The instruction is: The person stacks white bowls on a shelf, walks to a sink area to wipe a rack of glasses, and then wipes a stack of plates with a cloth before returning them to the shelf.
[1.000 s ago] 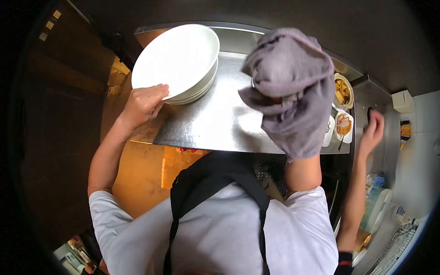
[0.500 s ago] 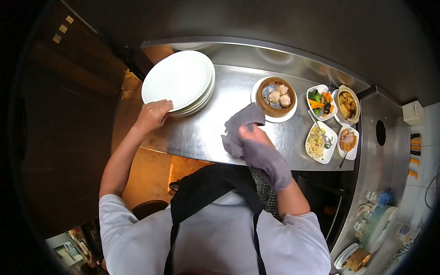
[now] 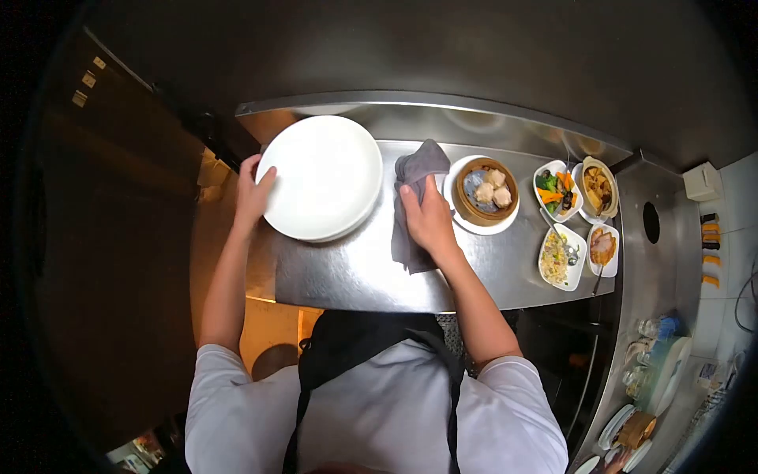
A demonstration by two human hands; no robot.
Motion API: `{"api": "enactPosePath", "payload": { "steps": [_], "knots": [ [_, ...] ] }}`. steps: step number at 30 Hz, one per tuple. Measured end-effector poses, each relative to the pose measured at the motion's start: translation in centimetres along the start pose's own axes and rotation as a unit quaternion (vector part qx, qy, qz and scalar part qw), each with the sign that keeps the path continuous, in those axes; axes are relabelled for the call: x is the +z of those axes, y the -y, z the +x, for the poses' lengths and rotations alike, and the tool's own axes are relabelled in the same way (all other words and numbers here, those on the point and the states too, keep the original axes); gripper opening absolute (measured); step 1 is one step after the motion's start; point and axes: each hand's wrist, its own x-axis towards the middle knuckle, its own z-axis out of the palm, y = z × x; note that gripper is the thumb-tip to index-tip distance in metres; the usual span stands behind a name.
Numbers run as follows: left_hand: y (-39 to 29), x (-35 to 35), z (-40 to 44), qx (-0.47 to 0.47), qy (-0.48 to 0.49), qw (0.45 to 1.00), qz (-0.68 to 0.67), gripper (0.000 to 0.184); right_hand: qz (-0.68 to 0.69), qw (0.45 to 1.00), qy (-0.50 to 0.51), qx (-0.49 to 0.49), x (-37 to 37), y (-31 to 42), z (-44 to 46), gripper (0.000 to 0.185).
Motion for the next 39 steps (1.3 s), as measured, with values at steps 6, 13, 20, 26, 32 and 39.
{"api": "enactPosePath", "payload": {
  "steps": [6, 13, 20, 26, 32, 39],
  "knots": [
    [3.1, -0.8, 3.6, -0.137, 0.234, 0.916, -0.296, 0.076, 0.308, 0.940, -0.023, 0.142, 9.7, -5.8, 4.4, 0.079],
    [3.8, -3.8, -4.1, -0.149, 0.139, 0.942, -0.266, 0.077, 0.279, 0.941, -0.018, 0.189, 11.7, -4.0, 2.2, 0.055],
    [2.8, -8.0, -12.2, -0.176, 0.100, 0.929, -0.310, 0.080, 0.066, 0.997, 0.046, 0.016, 11.1, 1.3, 5.8, 0.039],
    [0.2, -9.1, -15.4, -0.200, 0.084, 0.932, -0.292, 0.079, -0.132, 0.968, -0.166, -0.135, 11.4, 4.2, 7.4, 0.029],
    [8.2, -8.2, -18.1, -0.110, -0.001, 0.926, -0.360, 0.058, 0.312, 0.941, 0.028, 0.129, 13.5, -3.6, -5.2, 0.070],
    [10.0, -6.1, -7.8, -0.066, 0.198, 0.825, -0.525, 0.080, 0.630, 0.739, -0.013, 0.239, 15.5, -7.1, -8.5, 0.090]
  ]
}}
